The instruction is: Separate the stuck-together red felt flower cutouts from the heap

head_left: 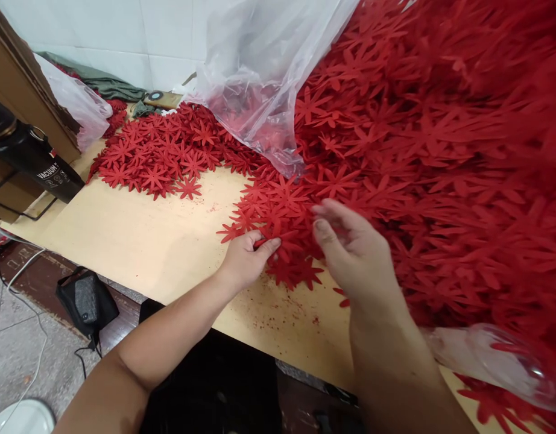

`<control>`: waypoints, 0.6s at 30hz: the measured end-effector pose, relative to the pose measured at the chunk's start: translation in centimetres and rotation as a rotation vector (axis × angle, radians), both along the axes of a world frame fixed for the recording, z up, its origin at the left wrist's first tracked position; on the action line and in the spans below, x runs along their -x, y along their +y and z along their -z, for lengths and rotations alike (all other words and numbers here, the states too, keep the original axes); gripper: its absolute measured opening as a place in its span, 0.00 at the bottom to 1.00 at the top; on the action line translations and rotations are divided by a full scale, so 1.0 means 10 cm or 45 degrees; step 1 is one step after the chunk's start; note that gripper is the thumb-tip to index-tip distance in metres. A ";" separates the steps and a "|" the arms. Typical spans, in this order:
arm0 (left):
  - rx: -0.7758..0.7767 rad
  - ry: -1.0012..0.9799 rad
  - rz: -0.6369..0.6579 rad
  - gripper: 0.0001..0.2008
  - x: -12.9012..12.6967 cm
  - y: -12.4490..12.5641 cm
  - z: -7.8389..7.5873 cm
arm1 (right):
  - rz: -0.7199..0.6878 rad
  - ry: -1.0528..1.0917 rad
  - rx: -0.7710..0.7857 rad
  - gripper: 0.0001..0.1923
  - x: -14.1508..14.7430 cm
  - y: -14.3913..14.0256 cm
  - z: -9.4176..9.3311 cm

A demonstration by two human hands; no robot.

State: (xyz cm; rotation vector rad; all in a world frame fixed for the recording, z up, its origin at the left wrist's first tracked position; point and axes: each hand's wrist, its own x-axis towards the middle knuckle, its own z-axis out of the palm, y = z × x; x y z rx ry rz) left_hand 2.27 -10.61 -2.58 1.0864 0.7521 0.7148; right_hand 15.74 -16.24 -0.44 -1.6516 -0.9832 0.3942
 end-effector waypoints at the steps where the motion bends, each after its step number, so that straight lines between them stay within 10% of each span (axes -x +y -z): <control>1: 0.010 -0.020 -0.011 0.11 0.00 0.00 0.00 | -0.117 0.050 0.020 0.23 0.06 -0.02 -0.01; 6: 0.061 -0.088 -0.039 0.14 0.01 0.03 -0.01 | -0.451 0.325 0.098 0.19 0.29 0.01 0.01; 18: 0.032 -0.144 0.112 0.02 -0.02 -0.01 -0.04 | 0.003 0.452 -0.162 0.10 0.16 0.09 0.07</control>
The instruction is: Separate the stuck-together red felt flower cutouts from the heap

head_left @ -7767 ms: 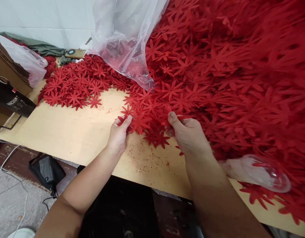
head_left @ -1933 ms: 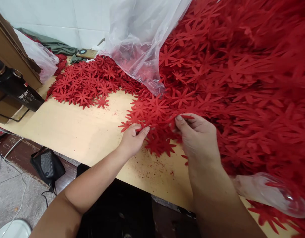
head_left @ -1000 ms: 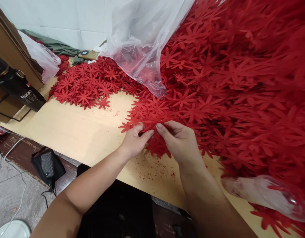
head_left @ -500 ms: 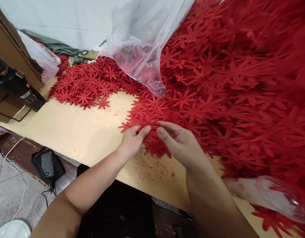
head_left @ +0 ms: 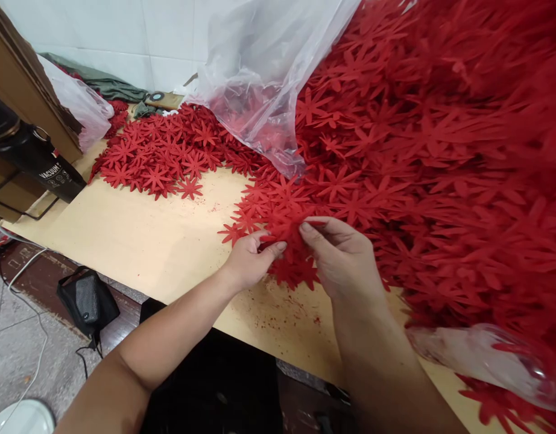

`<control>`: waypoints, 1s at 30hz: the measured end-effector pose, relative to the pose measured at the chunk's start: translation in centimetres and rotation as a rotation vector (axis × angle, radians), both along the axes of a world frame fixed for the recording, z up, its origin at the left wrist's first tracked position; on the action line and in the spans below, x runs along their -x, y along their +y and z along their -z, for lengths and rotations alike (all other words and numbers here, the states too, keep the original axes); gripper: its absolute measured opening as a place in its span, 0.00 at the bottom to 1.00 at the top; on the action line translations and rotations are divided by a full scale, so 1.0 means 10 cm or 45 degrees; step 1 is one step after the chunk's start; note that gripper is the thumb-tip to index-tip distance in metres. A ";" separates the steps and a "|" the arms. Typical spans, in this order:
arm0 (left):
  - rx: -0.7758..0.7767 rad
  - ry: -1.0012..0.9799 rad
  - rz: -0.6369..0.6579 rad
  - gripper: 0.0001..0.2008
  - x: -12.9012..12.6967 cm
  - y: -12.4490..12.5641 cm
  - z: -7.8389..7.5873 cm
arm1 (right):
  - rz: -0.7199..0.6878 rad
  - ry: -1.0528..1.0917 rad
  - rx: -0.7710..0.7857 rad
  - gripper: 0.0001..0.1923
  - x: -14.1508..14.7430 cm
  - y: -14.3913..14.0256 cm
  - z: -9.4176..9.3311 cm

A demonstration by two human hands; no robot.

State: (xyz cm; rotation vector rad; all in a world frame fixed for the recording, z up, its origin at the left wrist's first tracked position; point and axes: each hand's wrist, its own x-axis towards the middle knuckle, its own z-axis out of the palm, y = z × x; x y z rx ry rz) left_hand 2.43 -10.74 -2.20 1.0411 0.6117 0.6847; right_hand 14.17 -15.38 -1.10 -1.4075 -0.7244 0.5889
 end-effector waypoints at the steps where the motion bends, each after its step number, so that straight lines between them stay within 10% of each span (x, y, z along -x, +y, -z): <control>1: 0.009 0.009 -0.006 0.02 0.00 0.00 0.01 | 0.018 0.036 -0.021 0.10 -0.03 0.01 0.00; 9: 0.038 0.090 -0.122 0.04 0.00 0.00 0.02 | 0.088 0.186 -0.096 0.11 -0.26 -0.02 -0.06; 19: 0.025 0.072 -0.078 0.11 0.01 -0.01 0.08 | 0.227 -0.353 0.102 0.26 -0.24 -0.06 -0.01; 26: 0.064 -0.014 -0.095 0.21 -0.01 0.01 0.09 | -0.468 -0.246 0.180 0.22 0.07 -0.16 -0.07; 30: 0.030 0.069 -0.108 0.25 0.01 0.02 0.09 | -0.453 -0.171 0.108 0.21 0.13 -0.13 -0.10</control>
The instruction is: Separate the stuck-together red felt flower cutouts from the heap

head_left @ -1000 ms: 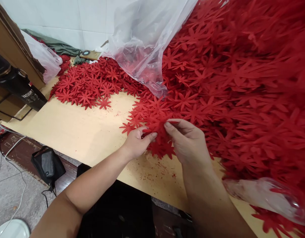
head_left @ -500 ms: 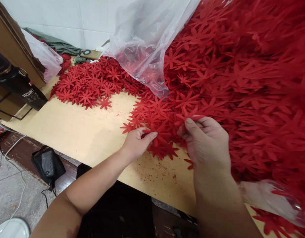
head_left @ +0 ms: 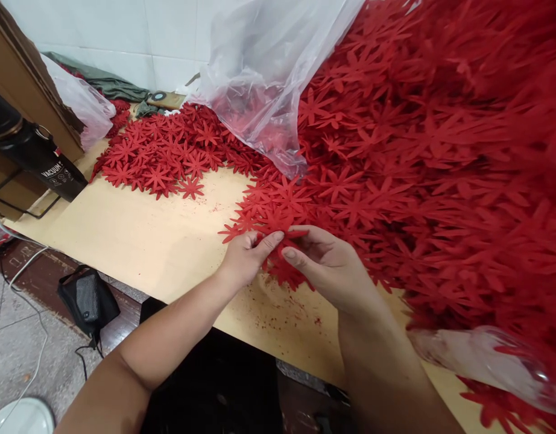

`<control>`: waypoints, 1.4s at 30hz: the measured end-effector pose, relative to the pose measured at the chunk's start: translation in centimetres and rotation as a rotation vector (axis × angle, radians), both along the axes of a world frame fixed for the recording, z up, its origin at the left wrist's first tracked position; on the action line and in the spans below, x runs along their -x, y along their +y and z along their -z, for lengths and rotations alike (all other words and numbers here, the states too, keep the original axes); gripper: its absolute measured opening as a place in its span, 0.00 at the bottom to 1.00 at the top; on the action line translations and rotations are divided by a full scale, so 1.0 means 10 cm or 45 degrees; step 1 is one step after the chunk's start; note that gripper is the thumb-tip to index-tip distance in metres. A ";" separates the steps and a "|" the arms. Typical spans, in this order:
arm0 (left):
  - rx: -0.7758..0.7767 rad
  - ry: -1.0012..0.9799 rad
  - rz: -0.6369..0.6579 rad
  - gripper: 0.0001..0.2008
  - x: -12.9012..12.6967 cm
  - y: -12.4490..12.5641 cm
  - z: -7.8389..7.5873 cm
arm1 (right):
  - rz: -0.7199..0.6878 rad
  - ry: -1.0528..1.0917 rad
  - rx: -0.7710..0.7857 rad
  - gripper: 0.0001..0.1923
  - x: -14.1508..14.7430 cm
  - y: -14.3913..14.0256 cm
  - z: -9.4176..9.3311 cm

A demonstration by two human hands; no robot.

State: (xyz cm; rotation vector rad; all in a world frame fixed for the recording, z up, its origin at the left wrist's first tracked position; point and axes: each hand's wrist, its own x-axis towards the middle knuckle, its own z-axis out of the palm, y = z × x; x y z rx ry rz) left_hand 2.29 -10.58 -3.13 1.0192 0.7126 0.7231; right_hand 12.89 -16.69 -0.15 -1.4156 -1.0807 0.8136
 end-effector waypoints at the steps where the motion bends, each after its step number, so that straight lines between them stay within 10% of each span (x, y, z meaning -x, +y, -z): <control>1: -0.029 0.035 -0.004 0.26 0.01 0.00 0.00 | 0.040 -0.002 -0.009 0.20 -0.01 0.01 0.01; 15: -0.237 0.122 0.033 0.13 0.02 -0.03 -0.13 | 0.479 0.159 -0.126 0.13 -0.23 0.03 0.12; 23: -0.061 -0.020 -0.208 0.06 0.00 0.04 -0.02 | 0.717 0.390 -0.399 0.15 -0.46 -0.01 -0.06; 35: -0.996 0.208 -0.314 0.19 0.12 -0.02 -0.04 | 0.469 0.190 -0.023 0.18 -0.18 -0.07 0.02; 42: -0.765 0.101 -0.132 0.11 0.07 -0.05 -0.12 | 0.172 0.082 0.053 0.21 -0.09 -0.05 0.08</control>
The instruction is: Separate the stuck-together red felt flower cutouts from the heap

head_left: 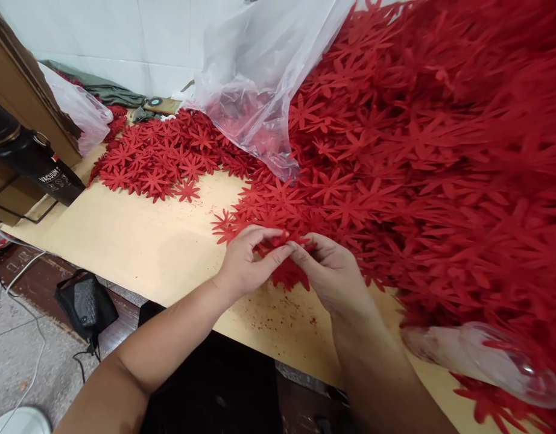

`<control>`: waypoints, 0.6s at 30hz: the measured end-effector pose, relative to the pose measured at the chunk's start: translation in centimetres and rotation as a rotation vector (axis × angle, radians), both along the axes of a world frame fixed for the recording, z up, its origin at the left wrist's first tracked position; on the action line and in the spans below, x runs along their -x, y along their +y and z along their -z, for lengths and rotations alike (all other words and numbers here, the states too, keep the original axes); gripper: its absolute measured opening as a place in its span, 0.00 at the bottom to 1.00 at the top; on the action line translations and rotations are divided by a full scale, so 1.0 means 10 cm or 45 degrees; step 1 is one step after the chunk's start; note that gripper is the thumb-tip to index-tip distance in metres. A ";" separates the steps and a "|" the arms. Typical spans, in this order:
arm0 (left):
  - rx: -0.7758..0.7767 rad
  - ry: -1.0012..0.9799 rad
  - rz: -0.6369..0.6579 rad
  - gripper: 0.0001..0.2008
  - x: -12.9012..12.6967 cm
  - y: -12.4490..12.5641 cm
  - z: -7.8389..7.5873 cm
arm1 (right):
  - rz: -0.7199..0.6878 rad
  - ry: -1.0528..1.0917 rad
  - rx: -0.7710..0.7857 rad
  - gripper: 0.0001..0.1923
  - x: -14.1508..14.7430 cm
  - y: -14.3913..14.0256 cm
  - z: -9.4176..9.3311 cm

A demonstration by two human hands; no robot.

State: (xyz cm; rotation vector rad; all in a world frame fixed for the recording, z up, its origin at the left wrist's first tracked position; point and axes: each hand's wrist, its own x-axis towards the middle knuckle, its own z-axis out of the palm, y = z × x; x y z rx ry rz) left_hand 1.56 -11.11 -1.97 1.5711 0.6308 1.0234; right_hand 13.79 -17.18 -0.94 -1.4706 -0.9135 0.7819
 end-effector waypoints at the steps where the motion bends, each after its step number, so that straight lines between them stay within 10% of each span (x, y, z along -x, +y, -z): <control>1: 0.060 -0.012 -0.010 0.09 -0.02 0.01 0.01 | -0.006 0.003 0.008 0.21 0.01 0.00 0.00; 10: 0.683 -0.295 -0.125 0.05 -0.06 0.11 0.09 | 0.253 0.235 -0.023 0.23 -0.19 -0.04 -0.01; 18: 0.248 0.069 -0.135 0.17 -0.06 0.09 0.17 | 0.415 0.087 -0.057 0.20 -0.40 -0.08 -0.11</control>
